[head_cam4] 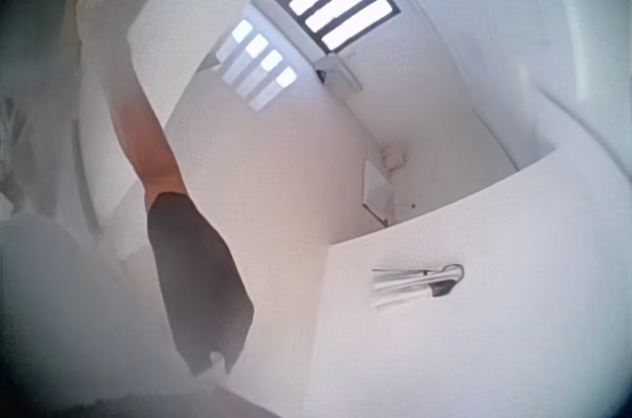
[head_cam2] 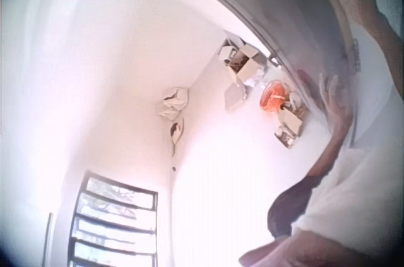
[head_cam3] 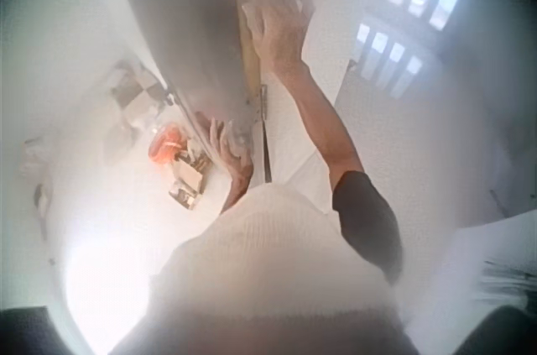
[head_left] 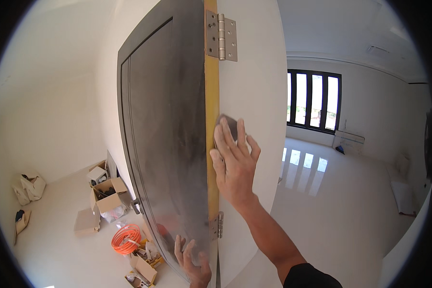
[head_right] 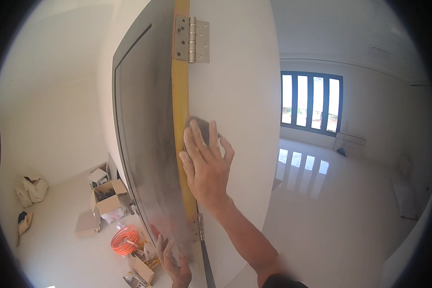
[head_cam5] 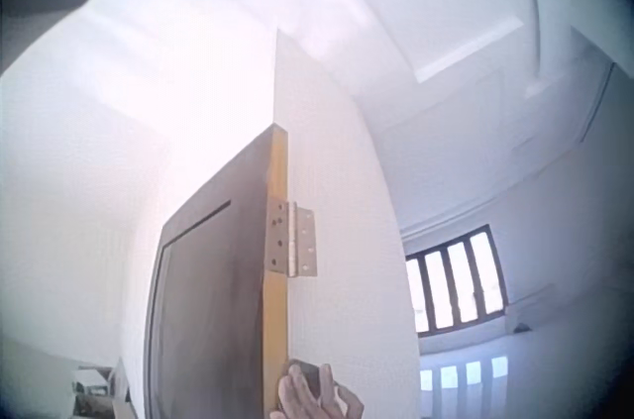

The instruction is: The person sands the edges of a door frame and the door itself using a sanding block. They work on the vertical edge near the hinges and the bottom corner of the frame, then move to the door surface.

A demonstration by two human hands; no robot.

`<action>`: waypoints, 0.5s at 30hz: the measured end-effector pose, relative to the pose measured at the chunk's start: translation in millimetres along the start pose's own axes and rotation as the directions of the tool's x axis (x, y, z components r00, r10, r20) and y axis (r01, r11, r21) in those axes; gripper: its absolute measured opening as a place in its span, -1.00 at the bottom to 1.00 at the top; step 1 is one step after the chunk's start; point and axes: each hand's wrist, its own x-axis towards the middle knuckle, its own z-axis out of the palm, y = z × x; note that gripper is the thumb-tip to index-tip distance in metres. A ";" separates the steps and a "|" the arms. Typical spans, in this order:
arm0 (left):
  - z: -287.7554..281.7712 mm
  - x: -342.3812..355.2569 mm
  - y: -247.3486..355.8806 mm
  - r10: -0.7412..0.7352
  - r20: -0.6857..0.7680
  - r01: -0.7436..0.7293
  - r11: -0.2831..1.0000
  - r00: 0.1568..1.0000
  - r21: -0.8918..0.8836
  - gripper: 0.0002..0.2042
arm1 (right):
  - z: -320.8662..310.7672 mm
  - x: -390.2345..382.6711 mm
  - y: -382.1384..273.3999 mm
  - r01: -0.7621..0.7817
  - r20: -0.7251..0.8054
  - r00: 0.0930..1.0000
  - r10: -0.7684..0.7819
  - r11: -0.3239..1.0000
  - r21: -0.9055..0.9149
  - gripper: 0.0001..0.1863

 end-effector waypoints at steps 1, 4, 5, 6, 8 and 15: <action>-1.6 -5.3 0.1 0.001 -0.008 -0.001 0.999 1.000 0.041 -0.52 | -1.7 -13.0 3.1 0.011 0.010 1.000 -0.012 1.000 0.011 -0.58; -4.8 -24.2 1.4 -0.094 0.001 0.094 0.995 0.996 0.008 -0.57 | -1.1 -17.8 -1.9 0.022 -0.020 1.000 -0.021 0.998 0.053 -0.58; -1.6 -25.7 2.6 -0.093 -0.009 0.093 0.996 0.996 0.013 -0.57 | 5.1 10.7 3.5 0.046 -0.064 0.997 -0.043 0.998 0.053 -0.57; 5.0 -26.9 3.9 -0.090 -0.013 0.090 0.996 0.996 0.001 -0.57 | 7.1 35.9 11.4 0.076 -0.109 0.992 -0.071 0.996 0.036 -0.57; 4.7 -29.6 1.4 -0.108 -0.018 0.108 0.994 0.994 -0.018 -0.57 | 16.6 64.5 14.5 0.089 -0.153 0.985 -0.077 0.994 0.068 -0.57; -37.3 -56.3 -4.4 -0.217 -0.002 0.215 0.969 0.976 0.120 -0.57 | 10.5 -0.8 2.6 0.064 -0.059 0.996 -0.060 0.995 0.078 -0.57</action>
